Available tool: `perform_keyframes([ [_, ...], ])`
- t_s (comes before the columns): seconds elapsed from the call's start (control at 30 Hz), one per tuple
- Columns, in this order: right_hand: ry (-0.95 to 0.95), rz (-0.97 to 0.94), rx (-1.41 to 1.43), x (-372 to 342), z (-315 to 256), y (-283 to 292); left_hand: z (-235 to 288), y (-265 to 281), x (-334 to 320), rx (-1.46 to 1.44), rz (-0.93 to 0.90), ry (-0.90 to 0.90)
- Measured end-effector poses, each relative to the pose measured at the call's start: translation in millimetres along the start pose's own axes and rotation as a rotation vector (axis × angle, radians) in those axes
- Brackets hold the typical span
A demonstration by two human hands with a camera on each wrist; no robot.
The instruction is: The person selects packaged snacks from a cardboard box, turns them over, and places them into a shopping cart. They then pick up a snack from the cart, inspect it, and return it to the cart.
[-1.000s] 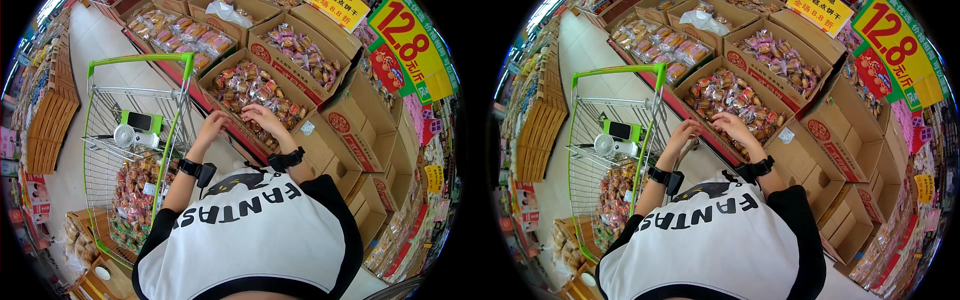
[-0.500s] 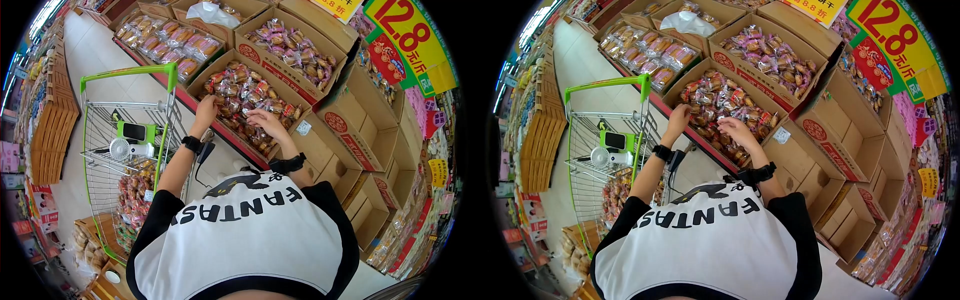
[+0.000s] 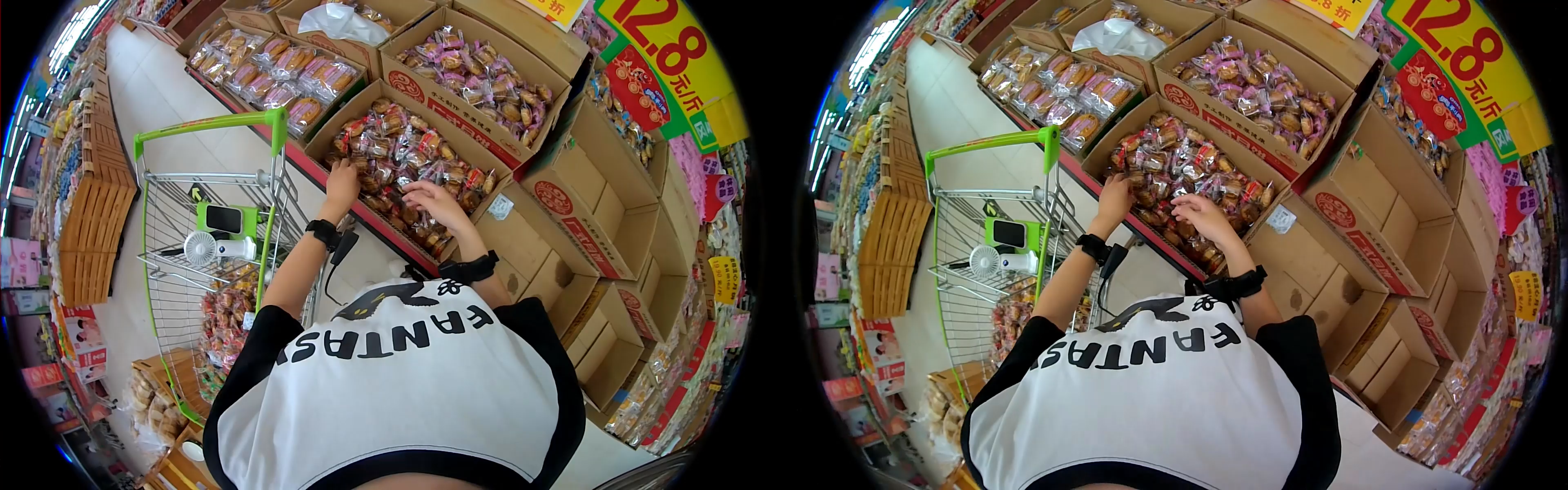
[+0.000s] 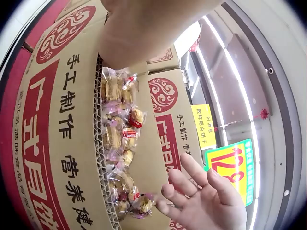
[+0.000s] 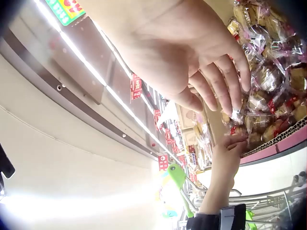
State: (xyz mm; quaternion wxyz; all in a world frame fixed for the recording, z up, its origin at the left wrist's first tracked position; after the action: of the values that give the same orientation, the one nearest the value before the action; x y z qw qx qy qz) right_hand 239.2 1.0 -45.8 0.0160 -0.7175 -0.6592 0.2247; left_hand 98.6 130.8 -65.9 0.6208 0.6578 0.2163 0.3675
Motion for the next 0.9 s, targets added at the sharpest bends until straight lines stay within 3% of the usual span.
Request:
perform_keyframes([
  [0.23,-0.012,-0.002,-0.029,-2,1,-2,-1,7,-1,-0.096,-0.01,-0.016],
  [0.33,-0.021,-0.005,0.005,-5,1,-3,-3,21,3,-0.261,0.025,0.069],
  [0.4,-0.02,-0.016,-0.019,-5,1,-4,-1,39,5,-0.503,0.099,0.118],
  [0.53,-0.071,0.015,0.043,-3,5,-6,16,68,5,-0.733,0.042,0.117],
  [0.6,-0.173,0.081,0.266,-5,4,-10,29,76,3,-1.056,0.06,-0.006],
  [0.63,-0.173,0.081,0.266,-7,1,-13,33,80,0,-1.056,0.06,-0.005],
  [0.7,-0.123,0.107,0.473,-10,-5,-16,46,84,-6,-1.249,-0.09,-0.043],
  [0.8,0.014,0.024,0.52,-6,-11,-17,52,71,-12,-1.213,-0.216,-0.067],
  [0.9,-0.025,0.002,0.294,8,1,-15,59,57,-16,-1.215,-0.272,-0.096],
])
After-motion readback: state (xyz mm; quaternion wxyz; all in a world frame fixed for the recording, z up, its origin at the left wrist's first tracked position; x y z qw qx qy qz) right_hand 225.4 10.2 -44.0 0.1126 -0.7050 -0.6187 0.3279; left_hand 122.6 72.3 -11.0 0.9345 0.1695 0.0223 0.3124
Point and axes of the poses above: each hand's wrist, its own x-axis towards the middle knuckle, its own y-axis out of the back of the hand, z = x × y, the point moved 6 cm from there along x, towards the middle knuckle, and after that the axes turned 14 degrees about x, right-handed, at the moved point
